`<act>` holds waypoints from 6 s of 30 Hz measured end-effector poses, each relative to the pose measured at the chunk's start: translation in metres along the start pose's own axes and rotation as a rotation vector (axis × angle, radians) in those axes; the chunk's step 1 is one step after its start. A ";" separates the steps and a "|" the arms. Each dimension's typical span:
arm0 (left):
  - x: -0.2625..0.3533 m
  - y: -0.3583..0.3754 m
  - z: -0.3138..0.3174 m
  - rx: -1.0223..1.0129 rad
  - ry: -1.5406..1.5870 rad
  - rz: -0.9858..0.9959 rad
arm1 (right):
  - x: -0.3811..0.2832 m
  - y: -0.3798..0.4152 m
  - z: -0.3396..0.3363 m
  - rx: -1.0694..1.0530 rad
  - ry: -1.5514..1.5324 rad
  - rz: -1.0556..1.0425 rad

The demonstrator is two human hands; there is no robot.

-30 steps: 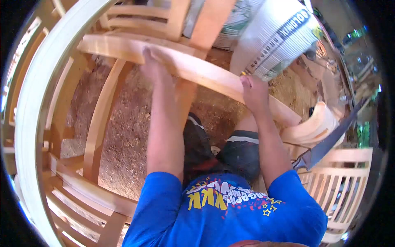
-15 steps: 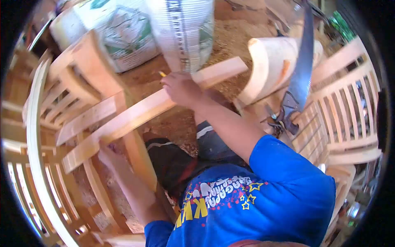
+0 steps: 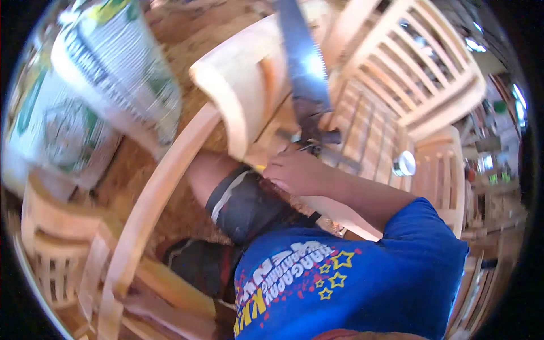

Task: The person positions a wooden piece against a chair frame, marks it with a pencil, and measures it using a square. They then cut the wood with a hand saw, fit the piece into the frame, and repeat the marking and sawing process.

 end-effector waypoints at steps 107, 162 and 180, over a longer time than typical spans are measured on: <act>0.066 0.012 -0.046 -0.662 -0.864 0.616 | -0.284 -0.206 0.120 -0.254 -1.122 -0.410; 0.062 0.010 -0.044 -0.675 -0.824 0.682 | -0.278 -0.173 0.121 -0.399 -0.889 -0.371; 0.065 0.010 -0.043 -0.670 -0.880 0.648 | -0.305 -0.211 0.122 -0.177 -0.994 -0.360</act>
Point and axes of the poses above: each hand's wrist, its own y-axis away from the middle knuckle, its own z-axis out of the palm, x = y × z, the point moved 6 cm from there along -y, towards the middle knuckle, and after that the axes turned 7 degrees about z, right-handed, at the moved point
